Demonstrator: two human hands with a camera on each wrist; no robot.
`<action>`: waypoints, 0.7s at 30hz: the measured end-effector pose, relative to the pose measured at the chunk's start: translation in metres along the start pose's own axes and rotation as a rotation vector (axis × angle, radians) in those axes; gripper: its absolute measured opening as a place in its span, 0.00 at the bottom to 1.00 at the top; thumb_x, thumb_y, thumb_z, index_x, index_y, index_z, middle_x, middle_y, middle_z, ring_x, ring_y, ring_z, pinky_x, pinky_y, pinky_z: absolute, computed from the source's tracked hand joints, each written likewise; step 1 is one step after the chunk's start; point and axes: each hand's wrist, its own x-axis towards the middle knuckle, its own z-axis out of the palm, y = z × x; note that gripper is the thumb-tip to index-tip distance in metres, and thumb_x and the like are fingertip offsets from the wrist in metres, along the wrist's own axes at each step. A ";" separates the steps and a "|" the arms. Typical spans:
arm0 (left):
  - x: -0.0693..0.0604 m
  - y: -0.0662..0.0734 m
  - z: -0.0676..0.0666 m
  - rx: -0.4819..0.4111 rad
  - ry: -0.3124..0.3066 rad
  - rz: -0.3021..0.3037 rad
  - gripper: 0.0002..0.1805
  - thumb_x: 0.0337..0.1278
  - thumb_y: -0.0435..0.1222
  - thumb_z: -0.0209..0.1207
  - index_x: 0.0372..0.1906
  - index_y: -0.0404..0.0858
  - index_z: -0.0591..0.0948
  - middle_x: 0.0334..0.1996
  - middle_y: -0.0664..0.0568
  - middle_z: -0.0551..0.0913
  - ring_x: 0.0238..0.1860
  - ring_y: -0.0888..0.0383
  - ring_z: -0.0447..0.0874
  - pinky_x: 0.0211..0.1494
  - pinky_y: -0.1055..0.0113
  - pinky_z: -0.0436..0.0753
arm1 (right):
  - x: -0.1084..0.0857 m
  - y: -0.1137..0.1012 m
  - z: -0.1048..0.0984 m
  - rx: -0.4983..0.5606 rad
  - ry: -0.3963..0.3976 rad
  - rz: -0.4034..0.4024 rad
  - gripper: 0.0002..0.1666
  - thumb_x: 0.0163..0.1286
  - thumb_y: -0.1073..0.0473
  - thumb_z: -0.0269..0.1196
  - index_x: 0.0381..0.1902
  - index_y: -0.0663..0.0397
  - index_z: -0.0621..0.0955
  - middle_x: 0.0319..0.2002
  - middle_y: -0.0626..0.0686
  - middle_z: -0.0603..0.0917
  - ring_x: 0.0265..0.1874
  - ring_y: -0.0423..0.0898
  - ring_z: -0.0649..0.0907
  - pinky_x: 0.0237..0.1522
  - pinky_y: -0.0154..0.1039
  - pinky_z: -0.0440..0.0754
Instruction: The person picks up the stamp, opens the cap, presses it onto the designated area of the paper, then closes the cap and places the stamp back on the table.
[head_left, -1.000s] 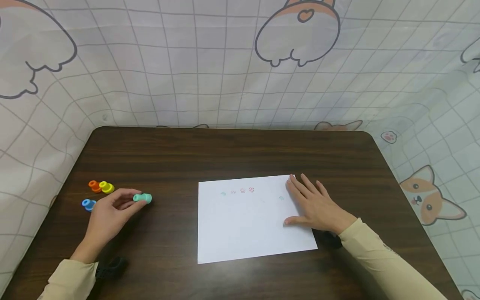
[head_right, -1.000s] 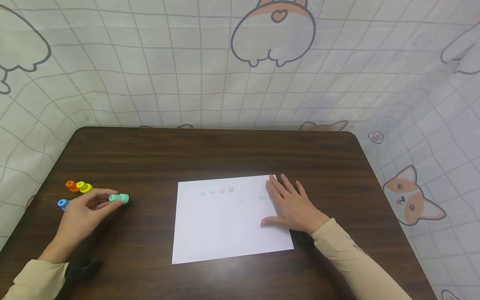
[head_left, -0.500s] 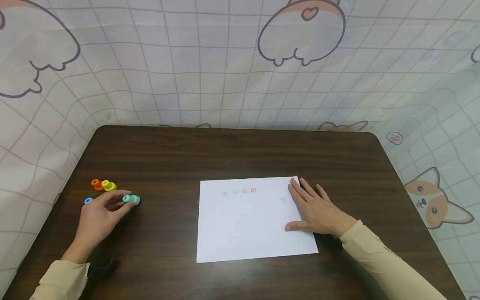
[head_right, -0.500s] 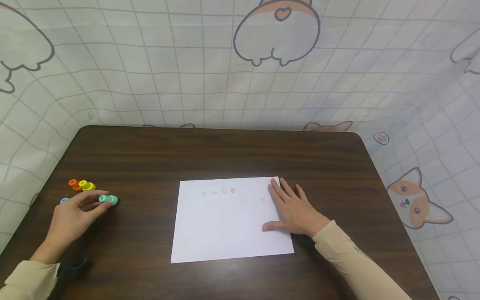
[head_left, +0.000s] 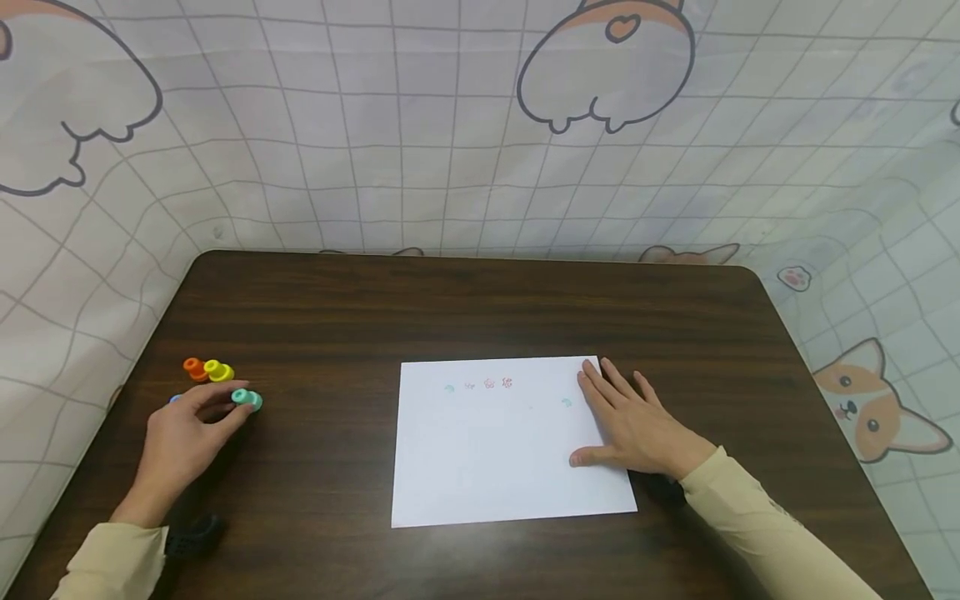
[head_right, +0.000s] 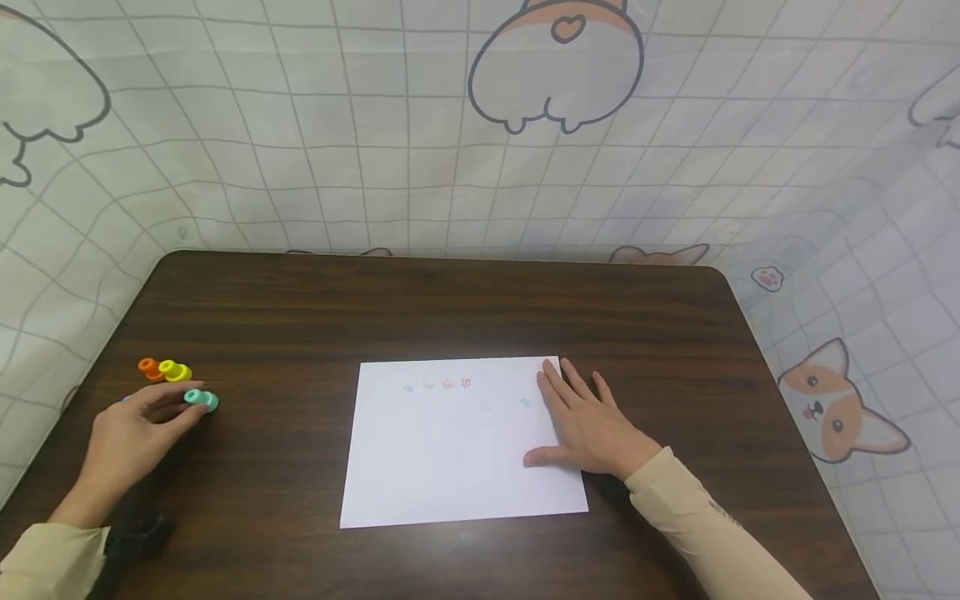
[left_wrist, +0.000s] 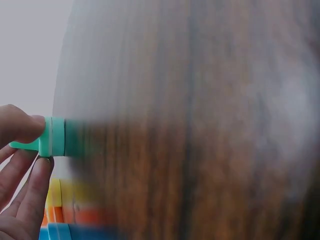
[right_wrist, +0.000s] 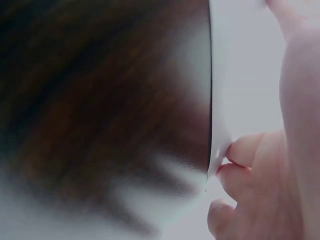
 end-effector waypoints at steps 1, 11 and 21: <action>0.000 -0.001 -0.001 0.000 0.002 0.000 0.19 0.59 0.42 0.73 0.53 0.39 0.88 0.48 0.37 0.91 0.37 1.00 0.64 0.40 0.87 0.70 | 0.000 0.000 0.000 0.002 0.000 0.001 0.72 0.57 0.16 0.61 0.83 0.58 0.55 0.85 0.59 0.52 0.84 0.64 0.52 0.78 0.76 0.52; -0.001 -0.012 -0.006 0.055 0.015 -0.064 0.23 0.59 0.43 0.73 0.55 0.34 0.86 0.53 0.31 0.86 0.35 1.01 0.59 0.37 0.78 0.77 | -0.003 -0.002 0.000 -0.011 0.007 0.005 0.73 0.56 0.15 0.61 0.82 0.59 0.56 0.84 0.59 0.54 0.84 0.64 0.53 0.77 0.76 0.53; -0.003 -0.020 -0.012 0.083 0.028 -0.092 0.22 0.58 0.41 0.74 0.54 0.34 0.86 0.49 0.30 0.89 0.34 1.00 0.57 0.37 0.74 0.75 | -0.002 -0.002 0.001 -0.009 0.017 -0.001 0.73 0.56 0.15 0.61 0.82 0.59 0.57 0.84 0.60 0.55 0.83 0.65 0.54 0.76 0.77 0.54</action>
